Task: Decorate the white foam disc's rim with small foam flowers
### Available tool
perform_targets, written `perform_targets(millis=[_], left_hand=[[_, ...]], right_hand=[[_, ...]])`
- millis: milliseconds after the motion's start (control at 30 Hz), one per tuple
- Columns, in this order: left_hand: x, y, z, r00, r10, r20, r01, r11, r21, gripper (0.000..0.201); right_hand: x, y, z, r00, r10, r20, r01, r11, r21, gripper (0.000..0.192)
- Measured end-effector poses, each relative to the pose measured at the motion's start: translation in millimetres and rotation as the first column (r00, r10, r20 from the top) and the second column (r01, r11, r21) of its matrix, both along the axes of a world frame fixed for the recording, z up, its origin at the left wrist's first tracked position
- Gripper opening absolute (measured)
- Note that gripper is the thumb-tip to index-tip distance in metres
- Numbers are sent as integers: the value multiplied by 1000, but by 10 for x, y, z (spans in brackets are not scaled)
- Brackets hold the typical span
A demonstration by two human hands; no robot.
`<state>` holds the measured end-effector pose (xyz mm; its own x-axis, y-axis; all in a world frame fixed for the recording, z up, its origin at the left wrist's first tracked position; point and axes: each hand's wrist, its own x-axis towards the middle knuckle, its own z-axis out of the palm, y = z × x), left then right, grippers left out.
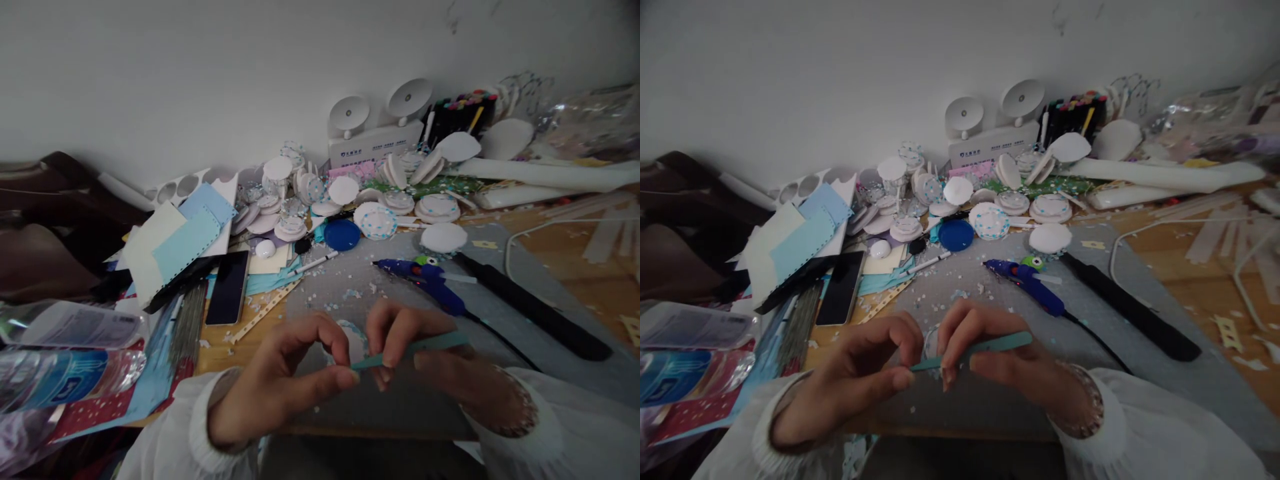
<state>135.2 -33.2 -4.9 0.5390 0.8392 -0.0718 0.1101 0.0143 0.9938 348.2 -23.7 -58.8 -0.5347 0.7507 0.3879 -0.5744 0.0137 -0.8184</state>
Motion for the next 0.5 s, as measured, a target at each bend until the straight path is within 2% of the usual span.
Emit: perform_targets(millis=[267,500], left_hand=[[22,6,-70,989,-32,143,35,999,-14,27],[29,14,-83,978,-38,205,30,999,40,25]], right_hand=[[-21,3,-51,998,21,-53,-22,999,-27,19],[-29,-21,-84,996,46,-78,-52,995,-80,20]])
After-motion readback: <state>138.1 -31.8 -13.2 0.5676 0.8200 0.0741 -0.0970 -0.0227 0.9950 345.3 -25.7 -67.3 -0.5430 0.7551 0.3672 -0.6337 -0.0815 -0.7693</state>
